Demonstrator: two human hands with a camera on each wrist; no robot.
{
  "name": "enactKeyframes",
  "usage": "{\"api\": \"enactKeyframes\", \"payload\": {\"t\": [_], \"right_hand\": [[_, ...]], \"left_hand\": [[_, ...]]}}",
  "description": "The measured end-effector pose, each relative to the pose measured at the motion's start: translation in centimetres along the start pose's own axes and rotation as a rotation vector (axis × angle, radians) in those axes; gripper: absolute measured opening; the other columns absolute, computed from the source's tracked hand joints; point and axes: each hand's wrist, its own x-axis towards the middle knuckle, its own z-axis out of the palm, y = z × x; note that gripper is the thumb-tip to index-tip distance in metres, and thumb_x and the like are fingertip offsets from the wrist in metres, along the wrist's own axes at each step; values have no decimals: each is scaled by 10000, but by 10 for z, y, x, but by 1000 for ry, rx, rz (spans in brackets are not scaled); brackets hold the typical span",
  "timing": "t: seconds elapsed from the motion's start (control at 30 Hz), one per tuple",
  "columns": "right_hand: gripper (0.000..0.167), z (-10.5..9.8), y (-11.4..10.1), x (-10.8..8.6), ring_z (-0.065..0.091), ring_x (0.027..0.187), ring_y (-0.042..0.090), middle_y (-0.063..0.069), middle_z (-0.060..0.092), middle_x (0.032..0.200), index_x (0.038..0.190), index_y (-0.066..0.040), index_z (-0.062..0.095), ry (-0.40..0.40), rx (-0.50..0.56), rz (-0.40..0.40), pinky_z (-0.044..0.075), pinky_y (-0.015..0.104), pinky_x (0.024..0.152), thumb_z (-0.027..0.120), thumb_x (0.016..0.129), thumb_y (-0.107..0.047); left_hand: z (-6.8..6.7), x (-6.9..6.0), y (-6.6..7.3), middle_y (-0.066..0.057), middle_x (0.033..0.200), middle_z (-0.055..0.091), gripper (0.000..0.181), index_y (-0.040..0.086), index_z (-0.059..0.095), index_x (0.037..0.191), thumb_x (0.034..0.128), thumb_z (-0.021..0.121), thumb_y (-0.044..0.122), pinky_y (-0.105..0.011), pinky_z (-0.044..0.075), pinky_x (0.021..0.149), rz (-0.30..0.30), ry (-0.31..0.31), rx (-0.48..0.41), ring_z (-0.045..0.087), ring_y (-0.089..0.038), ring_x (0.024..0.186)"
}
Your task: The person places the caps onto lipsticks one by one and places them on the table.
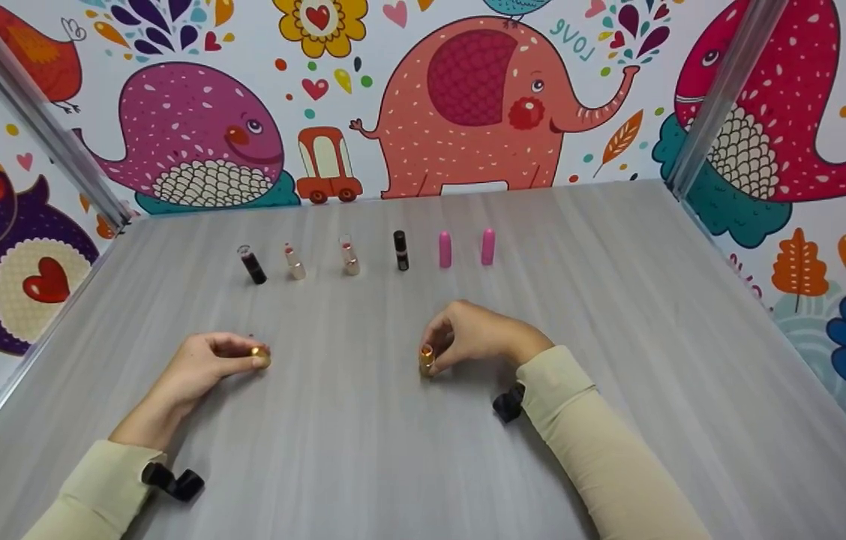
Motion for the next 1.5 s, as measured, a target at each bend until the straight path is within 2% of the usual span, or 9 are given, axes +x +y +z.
{"api": "enactKeyframes", "payload": {"t": [0.5,0.73,0.87,1.03,1.3,1.5], "right_hand": [[207,0,-3,-1,698,827,115,-37,799,906,973,-171,847,-26,-28,-20,589,237,739,908,828,-35],[188,-5,-8,-5,710,840,130,-34,799,926,902,-134,772,-56,-53,-28,593,255,763,910,820,-36],[201,-11,-13,-8,690,828,126,-48,765,890,873,-114,696,-17,-89,-7,578,251,758,881,836,-43],[215,-17,-17,-12,652,806,138,-58,710,859,911,-126,685,87,-163,12,566,259,742,881,840,-74],[197,-19,-23,-9,748,891,185,17,785,962,1033,-84,791,217,-124,45,637,360,874,897,868,-95],[221,-16,-29,-6,783,963,218,43,805,1032,1079,-76,827,270,-85,53,635,365,904,899,872,-105]], "left_hand": [[0,-2,-2,-69,1015,805,228,-1,814,1037,835,909,47,-199,540,820,-3,6,-13,714,-125,943],[2,-5,-1,-72,1010,805,227,7,814,1020,826,919,59,-200,549,811,3,8,-9,721,-135,932],[2,-6,-1,-66,995,809,236,18,817,1013,819,932,87,-192,539,821,8,4,-15,722,-138,937],[2,-4,-1,-83,1024,811,248,4,811,1055,845,916,81,-191,563,848,17,-26,-69,743,-138,956],[4,-2,7,-132,1062,802,248,-56,777,1099,871,864,-10,-273,625,853,53,-42,-223,779,-175,939],[9,-4,14,-132,1087,798,226,-55,770,1110,892,832,-41,-300,627,888,70,-34,-266,767,-166,983]]}}
